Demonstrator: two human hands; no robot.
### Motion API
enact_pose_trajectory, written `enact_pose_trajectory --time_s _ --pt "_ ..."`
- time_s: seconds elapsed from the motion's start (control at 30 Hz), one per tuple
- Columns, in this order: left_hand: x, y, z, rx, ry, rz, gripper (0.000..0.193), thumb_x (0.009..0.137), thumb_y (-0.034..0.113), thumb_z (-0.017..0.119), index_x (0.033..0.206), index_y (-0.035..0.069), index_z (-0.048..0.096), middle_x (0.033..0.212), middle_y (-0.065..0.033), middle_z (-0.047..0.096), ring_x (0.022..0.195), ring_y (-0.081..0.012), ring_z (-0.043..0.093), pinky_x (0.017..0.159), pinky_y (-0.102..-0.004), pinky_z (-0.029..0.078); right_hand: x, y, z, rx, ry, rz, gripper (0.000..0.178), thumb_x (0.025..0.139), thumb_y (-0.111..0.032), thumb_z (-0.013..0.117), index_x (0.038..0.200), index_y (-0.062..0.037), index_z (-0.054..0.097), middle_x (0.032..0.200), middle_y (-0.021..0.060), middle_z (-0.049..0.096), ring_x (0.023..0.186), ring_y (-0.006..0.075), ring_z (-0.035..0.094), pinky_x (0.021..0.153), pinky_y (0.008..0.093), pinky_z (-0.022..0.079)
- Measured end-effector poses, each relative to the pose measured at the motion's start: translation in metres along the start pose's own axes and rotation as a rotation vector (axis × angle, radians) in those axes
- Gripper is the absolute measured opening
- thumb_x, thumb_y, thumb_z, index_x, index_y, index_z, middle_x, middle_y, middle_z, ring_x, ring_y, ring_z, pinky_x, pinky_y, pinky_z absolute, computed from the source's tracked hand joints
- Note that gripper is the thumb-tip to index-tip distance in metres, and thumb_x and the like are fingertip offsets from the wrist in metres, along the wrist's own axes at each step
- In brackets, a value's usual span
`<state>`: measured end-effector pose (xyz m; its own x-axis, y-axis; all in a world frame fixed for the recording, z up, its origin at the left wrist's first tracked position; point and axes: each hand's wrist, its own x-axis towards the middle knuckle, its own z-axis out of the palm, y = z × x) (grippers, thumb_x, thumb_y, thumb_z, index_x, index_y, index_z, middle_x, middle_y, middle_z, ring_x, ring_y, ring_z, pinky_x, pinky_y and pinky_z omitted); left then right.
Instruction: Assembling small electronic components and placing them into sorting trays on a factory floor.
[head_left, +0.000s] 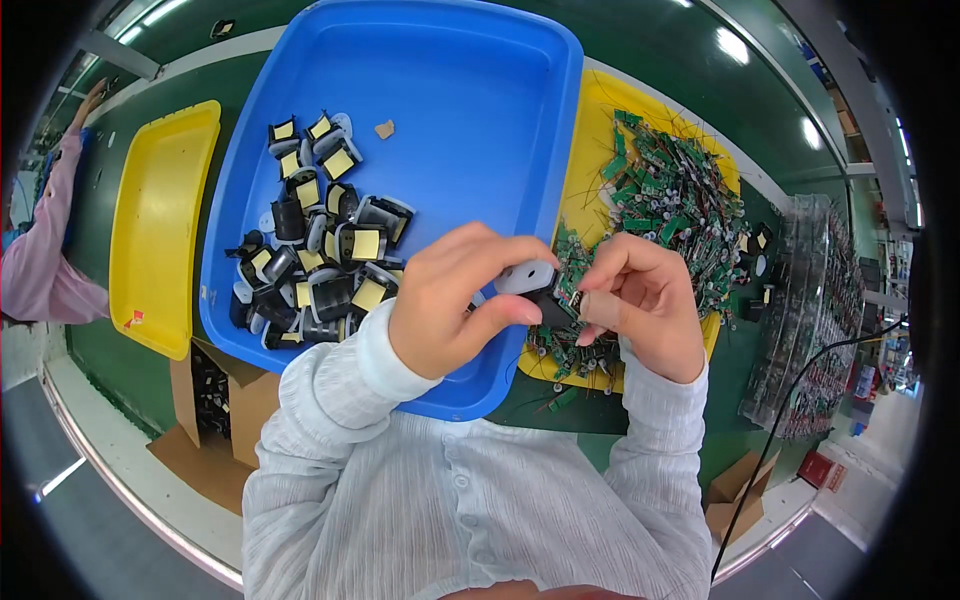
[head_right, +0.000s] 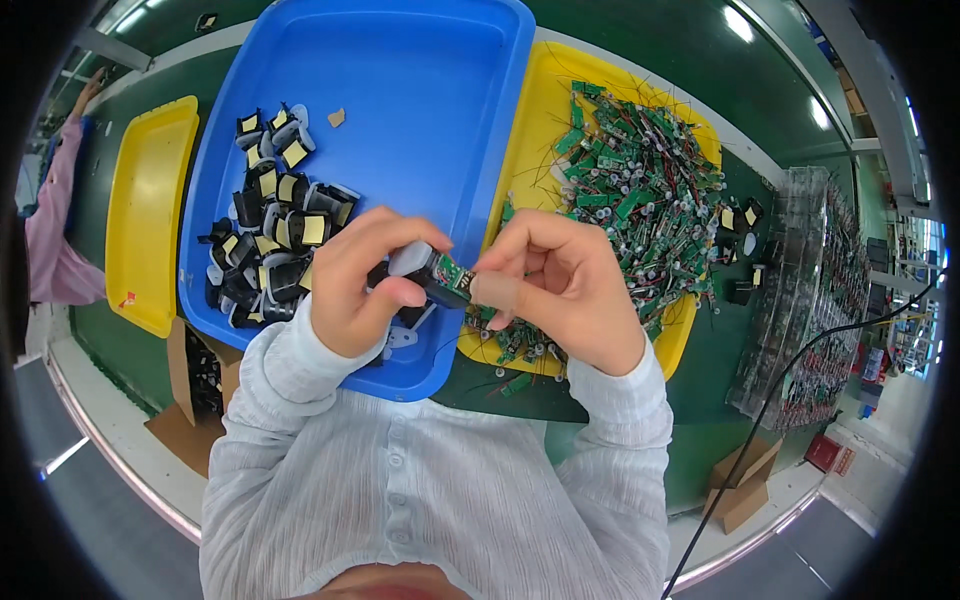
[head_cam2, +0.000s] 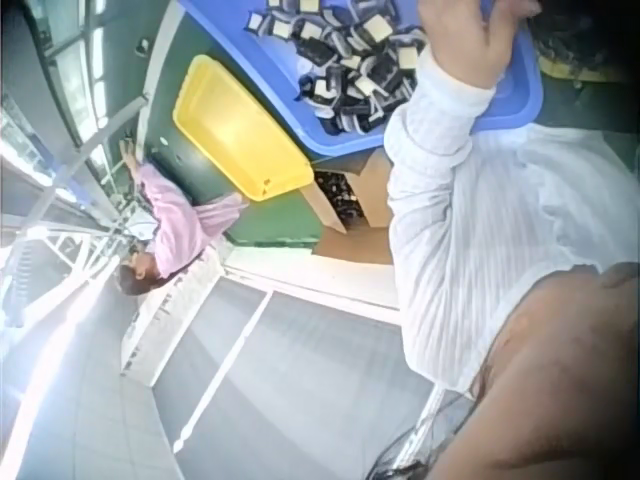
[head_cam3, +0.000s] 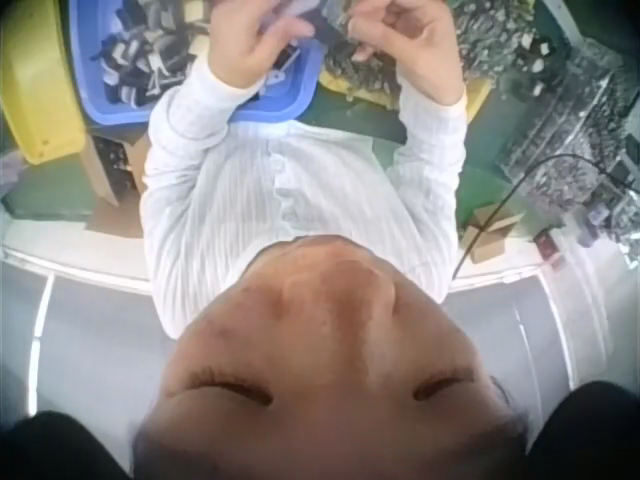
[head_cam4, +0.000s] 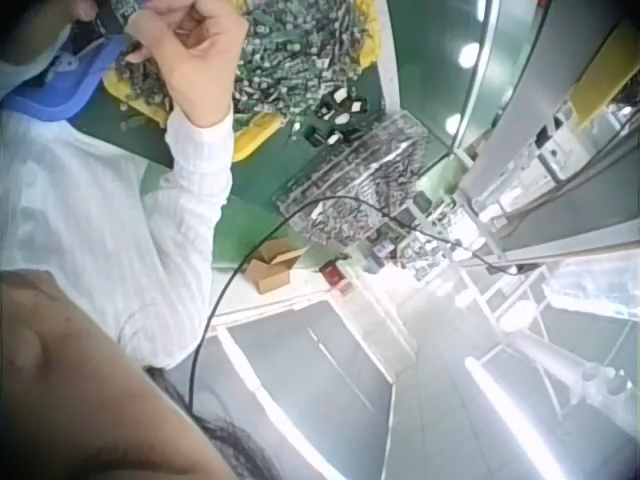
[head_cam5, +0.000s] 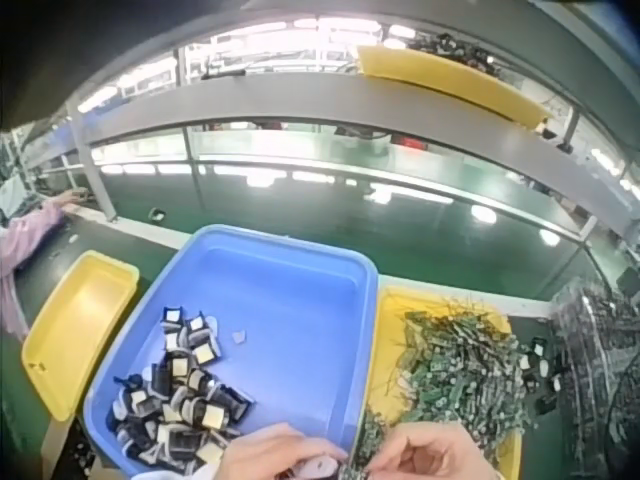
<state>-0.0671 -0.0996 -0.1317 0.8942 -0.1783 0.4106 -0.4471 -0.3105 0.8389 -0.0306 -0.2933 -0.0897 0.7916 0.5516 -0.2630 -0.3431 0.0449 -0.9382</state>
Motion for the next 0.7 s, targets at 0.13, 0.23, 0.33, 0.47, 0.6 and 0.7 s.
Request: enact_pose_trajectory --time_s 0.13,0.23,0.33,0.47,0.6,0.7 --pt "0.001 0.002 0.0 0.012 0.021 0.072 0.033 0.072 0.026 0.066 0.093 0.002 0.059 0.083 -0.0085 0.061 0.066 -0.0237 0.054 0.06 -0.031 0.044 0.0 -0.002 0.0 0.016 -0.013 0.042 0.006 0.075 0.002 0.061 0.078 -0.0006 0.056 0.073 0.0027 0.057 0.065 0.0077 0.055 0.056 0.0214 0.048" --pt "-0.001 -0.004 0.001 0.094 0.035 0.139 0.049 0.081 0.047 0.053 0.094 0.0 0.06 0.085 -0.0083 0.062 0.066 -0.0197 0.055 0.059 -0.0279 0.043 0.0 -0.001 0.001 -0.005 -0.037 0.039 0.007 0.075 0.002 0.061 0.08 -0.0005 0.056 0.072 0.0016 0.055 0.066 0.0078 0.055 0.055 0.0211 0.048" --pt "0.002 -0.007 -0.001 0.102 -0.04 0.131 0.046 0.084 0.042 0.05 0.1 0.0 0.059 0.094 -0.009 0.063 0.071 -0.0221 0.055 0.066 -0.0306 0.044 0.001 -0.001 0.003 -0.06 -0.062 0.066 0.007 0.076 0.002 0.06 0.082 0.0003 0.057 0.071 0.0007 0.053 0.066 0.008 0.055 0.054 0.0208 0.049" --pt "0.008 -0.009 0.002 -0.019 -0.063 0.097 0.051 0.084 0.035 0.051 0.121 -0.001 0.047 0.107 -0.0134 0.059 0.092 -0.0256 0.052 0.084 -0.0336 0.039 0.0 0.005 0.016 -0.208 0.093 -0.122 0.007 0.075 0.003 0.06 0.081 0.001 0.057 0.069 0.0022 0.052 0.061 0.0093 0.054 0.052 0.0212 0.047" --pt "0.009 -0.002 0.002 -0.057 -0.118 0.0 0.059 0.081 0.026 0.054 0.13 -0.002 0.037 0.114 -0.0157 0.055 0.104 -0.0274 0.048 0.092 -0.0341 0.034 -0.003 0.011 0.024 -0.845 0.251 -0.497 0.012 0.07 0.005 0.062 0.079 0.0003 0.057 0.065 0.0069 0.05 0.053 0.0151 0.052 0.047 0.0244 0.042" --pt "0.007 -0.003 0.001 -0.059 -0.104 0.004 0.056 0.078 0.018 0.054 0.128 -0.002 0.039 0.112 -0.0149 0.056 0.103 -0.0279 0.049 0.092 -0.0346 0.035 -0.003 0.014 0.028 -0.961 0.284 -0.589 0.016 0.067 0.005 0.065 0.079 -0.0007 0.057 0.064 0.0082 0.048 0.05 0.0182 0.05 0.044 0.0268 0.037"
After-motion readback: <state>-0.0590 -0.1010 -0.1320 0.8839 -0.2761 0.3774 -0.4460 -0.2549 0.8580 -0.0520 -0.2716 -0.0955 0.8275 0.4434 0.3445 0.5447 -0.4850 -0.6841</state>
